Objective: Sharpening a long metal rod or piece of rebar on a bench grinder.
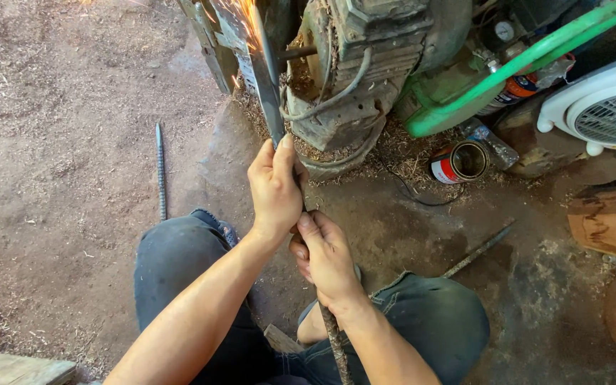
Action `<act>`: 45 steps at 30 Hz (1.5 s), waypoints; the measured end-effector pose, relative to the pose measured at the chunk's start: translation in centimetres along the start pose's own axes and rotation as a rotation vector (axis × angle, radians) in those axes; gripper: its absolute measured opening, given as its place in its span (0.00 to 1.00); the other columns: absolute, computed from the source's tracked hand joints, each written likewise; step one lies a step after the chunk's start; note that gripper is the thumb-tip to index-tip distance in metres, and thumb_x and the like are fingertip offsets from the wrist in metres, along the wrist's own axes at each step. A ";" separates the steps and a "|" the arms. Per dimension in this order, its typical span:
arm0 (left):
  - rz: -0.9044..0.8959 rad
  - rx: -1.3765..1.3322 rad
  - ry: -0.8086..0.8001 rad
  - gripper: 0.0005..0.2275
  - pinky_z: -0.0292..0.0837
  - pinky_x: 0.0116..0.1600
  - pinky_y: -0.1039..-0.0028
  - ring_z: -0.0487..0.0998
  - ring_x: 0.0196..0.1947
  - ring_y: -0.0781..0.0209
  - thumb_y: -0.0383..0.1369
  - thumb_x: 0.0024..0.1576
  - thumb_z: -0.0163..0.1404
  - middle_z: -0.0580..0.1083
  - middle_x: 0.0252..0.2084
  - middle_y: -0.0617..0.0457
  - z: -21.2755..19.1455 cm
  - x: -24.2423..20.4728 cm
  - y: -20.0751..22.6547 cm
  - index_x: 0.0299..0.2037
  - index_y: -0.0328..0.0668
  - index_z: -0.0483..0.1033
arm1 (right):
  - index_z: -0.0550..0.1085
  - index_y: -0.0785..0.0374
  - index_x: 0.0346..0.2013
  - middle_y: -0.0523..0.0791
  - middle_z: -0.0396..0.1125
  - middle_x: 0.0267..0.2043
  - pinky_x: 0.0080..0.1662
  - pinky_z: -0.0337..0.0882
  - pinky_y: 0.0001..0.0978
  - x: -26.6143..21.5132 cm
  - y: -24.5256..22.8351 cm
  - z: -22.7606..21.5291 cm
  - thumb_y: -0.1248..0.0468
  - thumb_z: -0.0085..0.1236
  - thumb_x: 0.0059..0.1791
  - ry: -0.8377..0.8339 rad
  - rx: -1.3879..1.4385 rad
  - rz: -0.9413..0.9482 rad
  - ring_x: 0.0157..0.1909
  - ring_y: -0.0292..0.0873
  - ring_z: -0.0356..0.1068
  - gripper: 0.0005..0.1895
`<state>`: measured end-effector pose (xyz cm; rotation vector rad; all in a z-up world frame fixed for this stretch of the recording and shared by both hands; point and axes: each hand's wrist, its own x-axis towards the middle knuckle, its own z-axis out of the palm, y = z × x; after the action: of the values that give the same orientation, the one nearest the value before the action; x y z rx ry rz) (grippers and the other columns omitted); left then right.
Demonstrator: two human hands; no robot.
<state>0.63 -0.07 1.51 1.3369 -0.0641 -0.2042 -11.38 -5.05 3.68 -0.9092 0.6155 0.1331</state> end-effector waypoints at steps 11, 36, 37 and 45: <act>-0.007 -0.011 -0.002 0.13 0.61 0.24 0.78 0.66 0.19 0.71 0.38 0.69 0.44 0.66 0.21 0.59 0.0 -0.6 -0.4 0.33 0.41 0.66 | 0.67 0.59 0.36 0.36 0.57 0.21 0.19 0.47 0.20 -0.4 0.7 -0.4 0.53 0.44 0.58 -0.001 -0.005 -0.002 0.17 0.26 0.48 0.14; -0.028 -0.064 -0.010 0.12 0.60 0.22 0.78 0.64 0.19 0.72 0.36 0.69 0.42 0.65 0.22 0.60 0.1 0.9 -0.1 0.34 0.41 0.66 | 0.66 0.59 0.36 0.36 0.56 0.21 0.19 0.49 0.20 0.7 -0.1 0.2 0.53 0.45 0.58 0.029 -0.078 -0.051 0.18 0.27 0.49 0.14; -0.030 -0.063 -0.011 0.12 0.60 0.22 0.78 0.64 0.19 0.72 0.36 0.69 0.42 0.65 0.22 0.60 0.1 0.9 -0.1 0.34 0.41 0.66 | 0.66 0.59 0.36 0.36 0.56 0.21 0.19 0.49 0.20 0.7 -0.2 0.3 0.53 0.45 0.58 0.030 -0.076 -0.050 0.18 0.27 0.49 0.14; -0.023 -0.050 -0.006 0.11 0.62 0.24 0.78 0.66 0.20 0.72 0.37 0.69 0.43 0.66 0.23 0.60 0.1 0.0 -0.3 0.35 0.40 0.67 | 0.67 0.60 0.36 0.36 0.56 0.20 0.19 0.48 0.20 0.1 0.7 -0.1 0.53 0.44 0.58 0.029 -0.056 -0.040 0.17 0.26 0.48 0.14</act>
<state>0.54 -0.20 1.23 1.2873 -0.0487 -0.2275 -11.57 -4.74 3.11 -0.9784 0.6229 0.1016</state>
